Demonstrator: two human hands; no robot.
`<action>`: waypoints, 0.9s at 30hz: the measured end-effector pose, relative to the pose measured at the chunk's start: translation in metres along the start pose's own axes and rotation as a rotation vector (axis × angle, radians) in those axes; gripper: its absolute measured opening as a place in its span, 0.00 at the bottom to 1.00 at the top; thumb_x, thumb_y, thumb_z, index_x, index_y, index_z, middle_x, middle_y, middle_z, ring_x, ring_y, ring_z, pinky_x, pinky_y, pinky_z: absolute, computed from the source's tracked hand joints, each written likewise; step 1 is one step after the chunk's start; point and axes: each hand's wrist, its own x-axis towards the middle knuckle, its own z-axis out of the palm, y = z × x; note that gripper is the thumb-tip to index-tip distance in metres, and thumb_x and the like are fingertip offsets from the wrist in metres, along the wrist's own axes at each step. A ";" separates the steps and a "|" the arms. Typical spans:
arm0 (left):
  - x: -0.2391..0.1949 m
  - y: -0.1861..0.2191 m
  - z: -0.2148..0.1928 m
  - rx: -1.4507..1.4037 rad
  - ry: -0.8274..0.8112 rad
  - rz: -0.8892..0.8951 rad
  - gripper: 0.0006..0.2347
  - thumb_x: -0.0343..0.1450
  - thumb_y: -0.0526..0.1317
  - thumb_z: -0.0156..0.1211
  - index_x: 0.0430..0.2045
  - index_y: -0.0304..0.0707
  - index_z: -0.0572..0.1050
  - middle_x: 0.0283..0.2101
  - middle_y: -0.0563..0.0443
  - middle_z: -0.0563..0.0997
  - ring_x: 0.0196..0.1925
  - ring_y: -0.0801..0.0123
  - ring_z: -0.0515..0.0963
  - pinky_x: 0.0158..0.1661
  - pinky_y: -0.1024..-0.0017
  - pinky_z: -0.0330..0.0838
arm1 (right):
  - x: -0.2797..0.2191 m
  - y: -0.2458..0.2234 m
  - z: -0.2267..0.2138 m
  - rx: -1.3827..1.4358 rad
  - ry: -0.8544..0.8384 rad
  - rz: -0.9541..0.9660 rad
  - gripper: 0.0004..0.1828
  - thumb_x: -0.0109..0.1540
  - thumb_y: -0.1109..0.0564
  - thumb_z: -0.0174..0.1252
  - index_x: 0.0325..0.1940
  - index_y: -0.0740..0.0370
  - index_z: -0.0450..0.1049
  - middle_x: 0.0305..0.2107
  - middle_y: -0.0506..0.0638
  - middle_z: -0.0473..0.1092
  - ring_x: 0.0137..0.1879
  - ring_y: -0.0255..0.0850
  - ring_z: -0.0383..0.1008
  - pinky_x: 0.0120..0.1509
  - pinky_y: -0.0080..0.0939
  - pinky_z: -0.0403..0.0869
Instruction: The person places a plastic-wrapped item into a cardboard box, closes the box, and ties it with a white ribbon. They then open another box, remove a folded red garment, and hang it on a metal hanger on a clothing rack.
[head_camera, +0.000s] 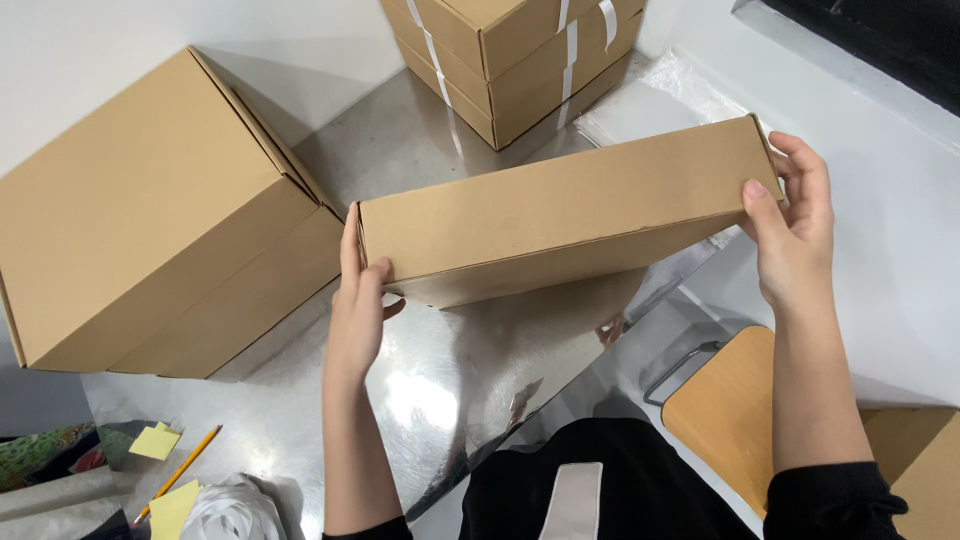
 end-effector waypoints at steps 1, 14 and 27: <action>-0.003 0.000 0.000 0.000 0.001 -0.003 0.36 0.68 0.45 0.37 0.78 0.76 0.47 0.75 0.72 0.66 0.53 0.65 0.71 0.56 0.58 0.71 | 0.000 0.001 -0.002 0.000 -0.002 0.002 0.25 0.74 0.51 0.51 0.75 0.46 0.59 0.61 0.45 0.62 0.56 0.34 0.66 0.61 0.40 0.73; -0.060 -0.002 0.030 -0.119 0.187 -0.013 0.25 0.72 0.60 0.33 0.66 0.70 0.62 0.72 0.59 0.66 0.67 0.67 0.69 0.48 0.57 0.86 | 0.013 -0.004 -0.038 0.008 -0.171 0.119 0.32 0.71 0.60 0.49 0.81 0.50 0.56 0.55 0.51 0.61 0.60 0.37 0.65 0.65 0.40 0.68; -0.100 -0.069 0.053 -0.242 0.803 1.032 0.08 0.83 0.42 0.45 0.53 0.43 0.62 0.73 0.30 0.64 0.78 0.49 0.64 0.73 0.58 0.58 | 0.016 0.006 -0.025 0.429 -0.455 -0.125 0.36 0.72 0.67 0.41 0.85 0.55 0.43 0.73 0.57 0.55 0.70 0.46 0.61 0.71 0.53 0.67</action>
